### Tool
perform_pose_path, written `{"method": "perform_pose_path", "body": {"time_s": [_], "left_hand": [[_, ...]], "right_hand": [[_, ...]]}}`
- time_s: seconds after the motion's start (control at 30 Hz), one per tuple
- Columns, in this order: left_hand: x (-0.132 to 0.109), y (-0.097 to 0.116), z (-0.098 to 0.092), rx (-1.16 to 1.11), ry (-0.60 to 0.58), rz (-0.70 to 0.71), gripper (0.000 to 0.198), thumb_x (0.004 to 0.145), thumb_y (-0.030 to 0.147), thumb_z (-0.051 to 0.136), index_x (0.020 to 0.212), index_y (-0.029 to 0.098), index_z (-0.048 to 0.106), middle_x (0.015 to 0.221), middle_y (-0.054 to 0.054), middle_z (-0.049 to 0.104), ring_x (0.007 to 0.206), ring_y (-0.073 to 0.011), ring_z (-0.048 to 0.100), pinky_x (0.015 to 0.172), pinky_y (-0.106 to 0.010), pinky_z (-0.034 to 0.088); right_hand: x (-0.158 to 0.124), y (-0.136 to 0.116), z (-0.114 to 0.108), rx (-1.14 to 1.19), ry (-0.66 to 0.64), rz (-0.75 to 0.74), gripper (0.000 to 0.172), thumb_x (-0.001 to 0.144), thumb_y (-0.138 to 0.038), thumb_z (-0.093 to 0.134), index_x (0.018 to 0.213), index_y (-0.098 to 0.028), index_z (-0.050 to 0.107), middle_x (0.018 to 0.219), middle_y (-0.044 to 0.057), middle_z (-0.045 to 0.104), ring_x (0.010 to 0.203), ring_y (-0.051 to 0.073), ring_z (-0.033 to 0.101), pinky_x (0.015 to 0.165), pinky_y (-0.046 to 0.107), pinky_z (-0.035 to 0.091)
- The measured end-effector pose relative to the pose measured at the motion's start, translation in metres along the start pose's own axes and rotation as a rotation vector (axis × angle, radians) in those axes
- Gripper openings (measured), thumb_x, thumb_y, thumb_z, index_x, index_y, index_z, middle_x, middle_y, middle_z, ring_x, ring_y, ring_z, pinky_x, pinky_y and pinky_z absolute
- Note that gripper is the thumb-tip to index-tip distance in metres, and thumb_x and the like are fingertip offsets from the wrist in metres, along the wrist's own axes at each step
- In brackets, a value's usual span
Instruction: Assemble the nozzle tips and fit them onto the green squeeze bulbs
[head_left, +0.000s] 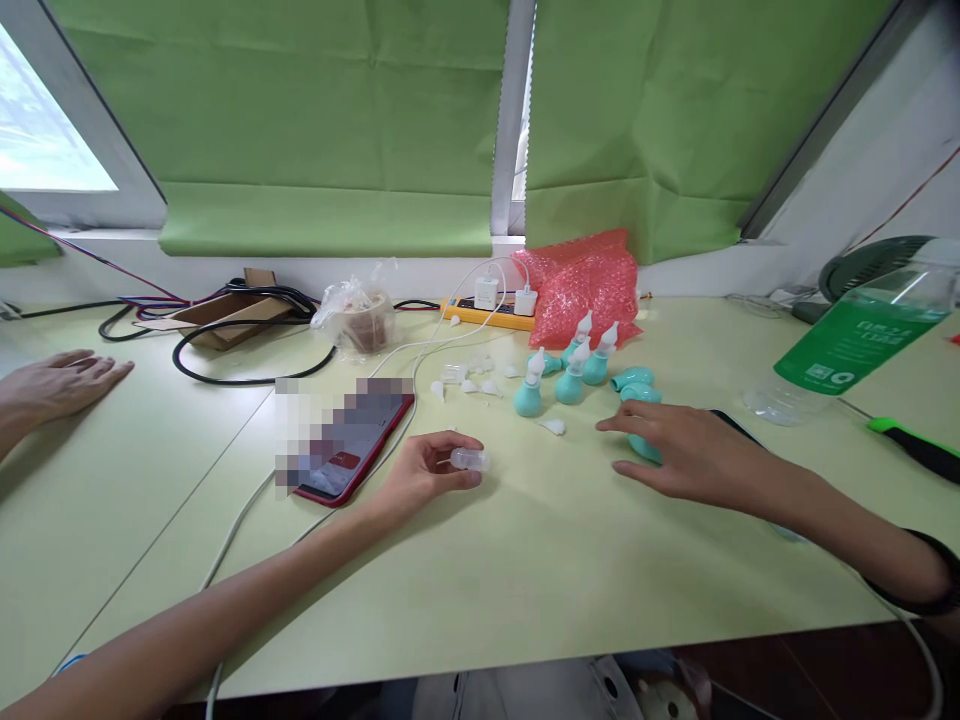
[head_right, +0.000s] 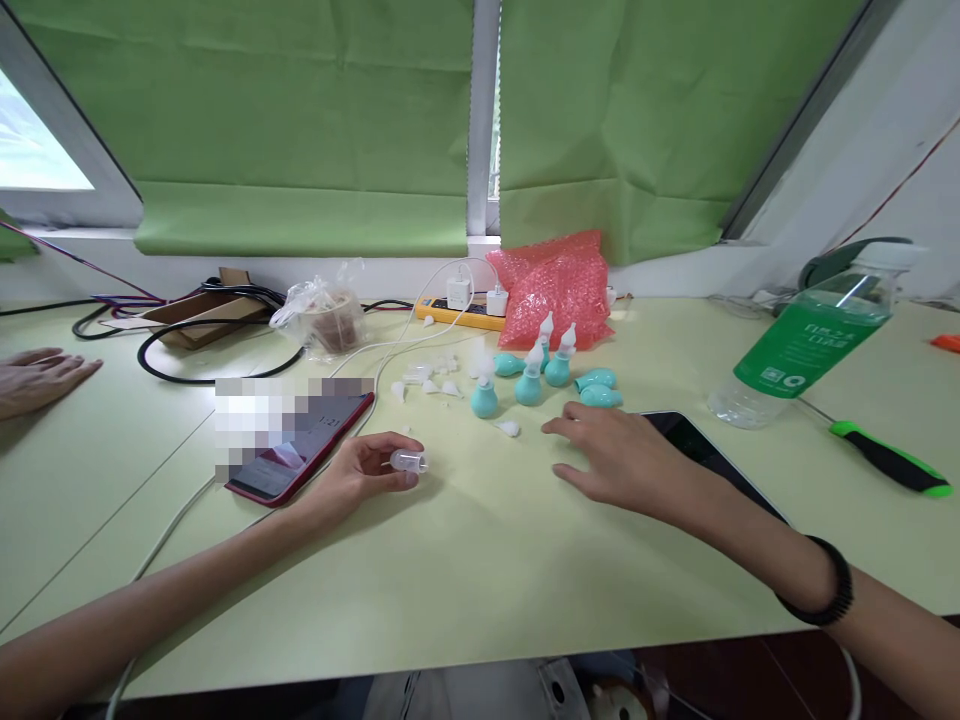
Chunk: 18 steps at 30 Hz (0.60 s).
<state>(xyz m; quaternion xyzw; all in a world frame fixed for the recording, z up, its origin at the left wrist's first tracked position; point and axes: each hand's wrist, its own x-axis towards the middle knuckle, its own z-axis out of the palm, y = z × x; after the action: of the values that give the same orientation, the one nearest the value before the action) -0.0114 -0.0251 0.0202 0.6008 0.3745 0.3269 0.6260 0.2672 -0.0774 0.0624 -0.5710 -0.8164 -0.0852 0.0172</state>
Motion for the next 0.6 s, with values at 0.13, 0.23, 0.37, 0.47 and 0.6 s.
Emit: {"method": "perform_pose_path", "body": {"time_s": [0.13, 0.23, 0.37, 0.47, 0.6], "left_hand": [[0.0, 0.0, 0.001, -0.023, 0.018, -0.016, 0.029, 0.055, 0.025, 0.072, 0.078, 0.012, 0.061, 0.074, -0.003, 0.062, 0.066, -0.0133, 0.056, 0.063, -0.024, 0.043], [-0.001, -0.001, 0.0, -0.028, 0.004, 0.019, 0.025, 0.062, 0.03, 0.067, 0.078, 0.013, 0.062, 0.074, -0.003, 0.062, 0.067, -0.0129, 0.055, 0.062, -0.023, 0.041], [0.0, -0.002, -0.002, 0.004, 0.044, 0.057, 0.023, 0.067, 0.034, 0.063, 0.077, 0.013, 0.064, 0.068, 0.001, 0.055, 0.054, -0.0061, 0.042, 0.05, -0.019, 0.032], [0.001, -0.003, -0.003, -0.061, 0.014, 0.048, 0.024, 0.069, 0.034, 0.061, 0.081, 0.013, 0.062, 0.063, 0.002, 0.047, 0.051, -0.0048, 0.035, 0.048, -0.018, 0.028], [0.003, -0.003, -0.003, -0.157, -0.014, 0.045, 0.023, 0.074, 0.035, 0.055, 0.083, 0.013, 0.057, 0.06, 0.003, 0.044, 0.051, -0.0053, 0.037, 0.048, -0.018, 0.03]], "right_hand": [[-0.011, 0.022, 0.01, -0.162, -0.087, 0.126, 0.032, 0.072, -0.033, 0.049, 0.101, -0.021, 0.054, 0.094, 0.008, 0.055, 0.072, 0.023, 0.057, 0.05, 0.029, 0.039], [-0.01, 0.024, 0.019, -0.177, -0.091, 0.171, 0.032, 0.072, -0.033, 0.048, 0.102, -0.021, 0.054, 0.097, 0.009, 0.053, 0.067, 0.022, 0.057, 0.049, 0.03, 0.038], [-0.005, 0.023, 0.023, -0.13, -0.125, 0.172, 0.033, 0.073, -0.033, 0.045, 0.101, -0.019, 0.053, 0.095, 0.01, 0.051, 0.069, 0.022, 0.056, 0.052, 0.03, 0.039], [-0.002, 0.017, 0.02, -0.099, -0.132, 0.149, 0.031, 0.071, -0.027, 0.046, 0.099, -0.017, 0.054, 0.092, 0.009, 0.05, 0.067, 0.019, 0.055, 0.054, 0.029, 0.04], [0.004, -0.004, 0.007, 0.047, -0.02, 0.098, 0.036, 0.066, -0.022, 0.05, 0.102, -0.018, 0.051, 0.096, 0.008, 0.045, 0.058, 0.013, 0.052, 0.051, 0.028, 0.041]]}}
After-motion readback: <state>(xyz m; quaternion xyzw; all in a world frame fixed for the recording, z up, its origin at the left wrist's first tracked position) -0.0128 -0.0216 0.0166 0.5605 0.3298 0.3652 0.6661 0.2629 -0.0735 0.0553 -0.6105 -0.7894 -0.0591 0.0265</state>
